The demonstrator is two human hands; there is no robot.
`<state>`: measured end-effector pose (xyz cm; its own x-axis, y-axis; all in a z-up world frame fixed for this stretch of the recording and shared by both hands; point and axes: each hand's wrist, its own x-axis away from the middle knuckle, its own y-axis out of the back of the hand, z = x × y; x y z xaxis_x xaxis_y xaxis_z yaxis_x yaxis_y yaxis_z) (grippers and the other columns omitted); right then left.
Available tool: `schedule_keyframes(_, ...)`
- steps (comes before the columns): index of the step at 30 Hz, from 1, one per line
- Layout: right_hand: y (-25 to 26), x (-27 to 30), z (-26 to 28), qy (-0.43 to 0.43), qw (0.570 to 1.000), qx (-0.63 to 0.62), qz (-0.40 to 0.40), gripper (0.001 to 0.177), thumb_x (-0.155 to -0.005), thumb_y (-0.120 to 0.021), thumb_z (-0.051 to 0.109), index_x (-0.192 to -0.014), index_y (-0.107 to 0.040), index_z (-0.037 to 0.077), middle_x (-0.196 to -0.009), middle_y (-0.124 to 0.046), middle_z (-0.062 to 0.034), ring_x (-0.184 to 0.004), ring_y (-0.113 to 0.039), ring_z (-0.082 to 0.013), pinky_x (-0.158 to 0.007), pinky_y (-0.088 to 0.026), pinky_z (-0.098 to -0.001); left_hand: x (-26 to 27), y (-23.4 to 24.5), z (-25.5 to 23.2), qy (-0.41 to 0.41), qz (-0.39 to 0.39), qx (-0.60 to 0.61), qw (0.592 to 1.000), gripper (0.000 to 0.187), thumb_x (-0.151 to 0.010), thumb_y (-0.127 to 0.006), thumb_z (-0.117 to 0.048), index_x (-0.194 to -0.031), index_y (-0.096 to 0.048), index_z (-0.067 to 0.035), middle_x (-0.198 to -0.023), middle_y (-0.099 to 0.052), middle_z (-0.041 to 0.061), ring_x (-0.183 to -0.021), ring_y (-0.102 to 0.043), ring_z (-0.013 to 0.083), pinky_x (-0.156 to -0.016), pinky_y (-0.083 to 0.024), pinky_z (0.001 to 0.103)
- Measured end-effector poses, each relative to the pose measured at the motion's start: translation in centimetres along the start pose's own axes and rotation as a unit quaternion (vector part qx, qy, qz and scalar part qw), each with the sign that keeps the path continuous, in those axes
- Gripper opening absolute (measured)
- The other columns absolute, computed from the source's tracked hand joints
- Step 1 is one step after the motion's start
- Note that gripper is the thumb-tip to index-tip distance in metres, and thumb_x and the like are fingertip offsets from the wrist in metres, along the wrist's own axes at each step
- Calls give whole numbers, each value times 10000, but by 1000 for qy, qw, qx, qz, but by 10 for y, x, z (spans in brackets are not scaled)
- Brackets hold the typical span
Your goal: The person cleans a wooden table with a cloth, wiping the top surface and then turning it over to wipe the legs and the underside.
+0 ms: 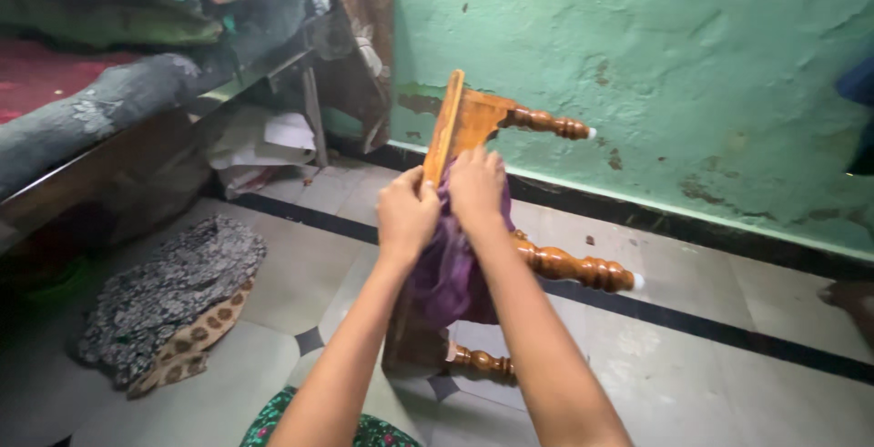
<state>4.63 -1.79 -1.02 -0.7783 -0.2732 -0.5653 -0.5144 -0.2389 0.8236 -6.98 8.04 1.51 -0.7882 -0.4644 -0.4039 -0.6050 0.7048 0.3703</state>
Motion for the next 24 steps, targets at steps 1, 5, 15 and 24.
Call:
schedule_keyframes(1, 12, 14, 4, 10, 999, -50, 18, 290, -952, -575, 160, -1157, -642, -34, -1273, -628, -250, -1209, -564, -422, -1040, -472, -506, 0, -1, -1, -6, -30, 36, 999, 412, -888, -600, -230, -1247, -730, -75, -1059, -766, 211, -1024, -767, 346, -909, -588, 438)
schedule_keyframes(5, 45, 115, 19, 94, 959, -239, -122, 402, -997, -487, 127, -1339, -601, -51, -1383, -611, -219, -1343, -546, -358, -1165, -440, -474, -7, -3, 6, -81, -17, 12, 996, 509, -832, -729, -247, -1280, -640, -25, -1074, -713, 264, -1033, -710, 402, -886, -556, 470)
schedule_keyframes(15, -5, 139, -6, 166, 960, -29, -224, 636, -977, -537, 351, -1525, -454, 37, -1580, -428, -154, -1499, -346, -322, -1268, -120, -496, -36, -28, 28, -43, 147, 257, 954, 556, -920, -615, -123, -1462, -539, -24, -1262, -700, 196, -1152, -670, 286, -939, -530, 346)
schedule_keyframes(24, -110, 129, -27, 93, 955, 46, -279, 590, -1042, -500, 355, -1571, -454, 99, -1663, -362, -149, -1589, -225, -334, -1287, -38, -535, -64, -59, 44, 107, 271, 520, 803, 830, -921, -506, -8, -1646, -125, -135, -1596, -424, 118, -1306, -556, 171, -1051, -459, 281)
